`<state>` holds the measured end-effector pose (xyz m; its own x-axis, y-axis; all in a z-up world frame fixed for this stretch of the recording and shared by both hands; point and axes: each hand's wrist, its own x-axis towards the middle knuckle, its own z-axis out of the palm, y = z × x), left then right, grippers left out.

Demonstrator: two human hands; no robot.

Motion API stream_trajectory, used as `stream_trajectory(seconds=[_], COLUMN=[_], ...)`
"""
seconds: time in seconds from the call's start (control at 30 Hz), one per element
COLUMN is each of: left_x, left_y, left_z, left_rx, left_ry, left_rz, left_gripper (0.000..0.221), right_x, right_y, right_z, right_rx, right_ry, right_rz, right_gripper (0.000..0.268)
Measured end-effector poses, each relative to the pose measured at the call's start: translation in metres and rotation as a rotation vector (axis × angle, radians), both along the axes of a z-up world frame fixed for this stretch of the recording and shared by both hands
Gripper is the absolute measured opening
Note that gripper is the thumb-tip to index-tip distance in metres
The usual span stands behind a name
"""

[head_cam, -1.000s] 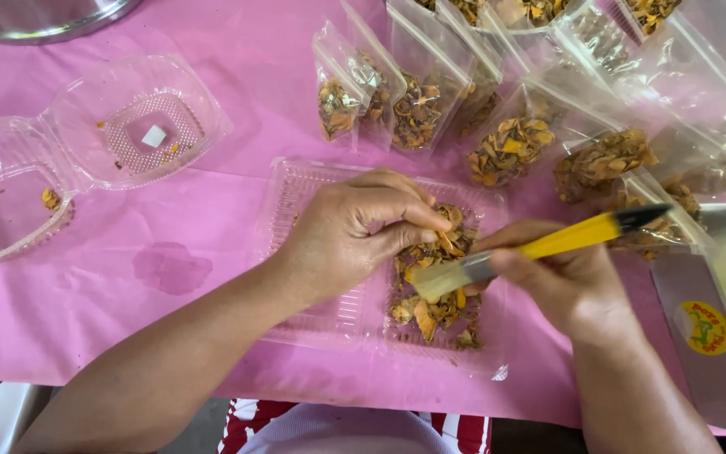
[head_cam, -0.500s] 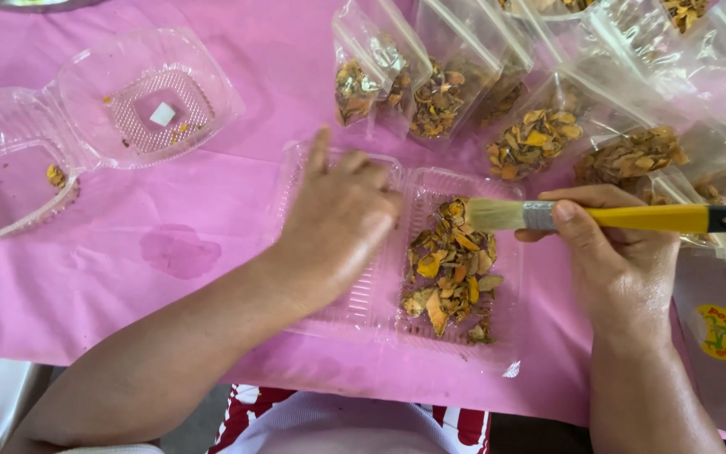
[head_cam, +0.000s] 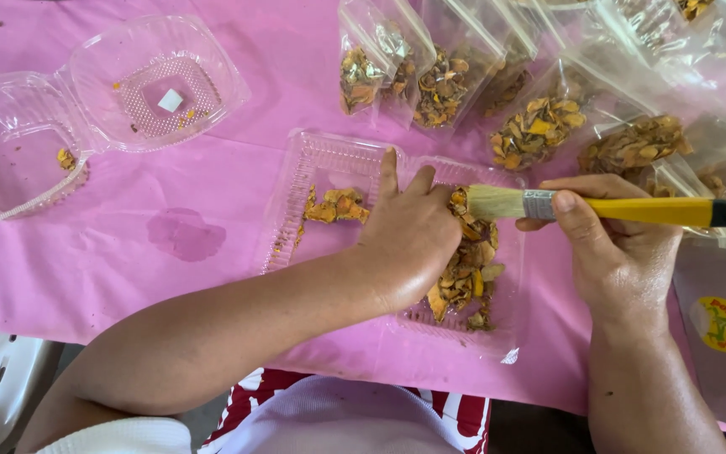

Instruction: Packaging dried tea leaves into small plastic bags and using a brush to organize the material.

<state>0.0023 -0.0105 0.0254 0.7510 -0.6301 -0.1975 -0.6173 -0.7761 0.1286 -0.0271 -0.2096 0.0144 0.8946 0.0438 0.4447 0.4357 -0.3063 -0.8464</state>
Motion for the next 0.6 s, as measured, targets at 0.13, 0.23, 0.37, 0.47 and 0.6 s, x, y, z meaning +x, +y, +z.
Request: stream_trajectory(seconds=[0.13, 0.23, 0.37, 0.47, 0.6], left_x=[0.000, 0.005, 0.012, 0.018, 0.018], left_y=[0.006, 0.017, 0.028, 0.035, 0.041], left_z=[0.002, 0.005, 0.004, 0.003, 0.006], left_rx=[-0.065, -0.204, -0.568, -0.635, -0.670], left_ry=[0.049, 0.053, 0.112, 0.176, 0.238], left_rz=[0.052, 0.110, 0.274, 0.377, 0.477], left_gripper=[0.005, 0.019, 0.007, 0.019, 0.015], right_x=[-0.002, -0.001, -0.009, -0.005, -0.019], right_y=[-0.003, -0.014, -0.021, -0.014, 0.003], right_z=[-0.001, -0.014, -0.031, -0.033, -0.010], right_rx=[0.025, 0.024, -0.262, -0.503, -0.478], right_ry=[-0.002, -0.069, -0.451, -0.463, -0.488], right_rz=[-0.001, -0.015, 0.102, 0.172, -0.052], right_gripper=[0.021, 0.020, 0.019, 0.016, 0.007])
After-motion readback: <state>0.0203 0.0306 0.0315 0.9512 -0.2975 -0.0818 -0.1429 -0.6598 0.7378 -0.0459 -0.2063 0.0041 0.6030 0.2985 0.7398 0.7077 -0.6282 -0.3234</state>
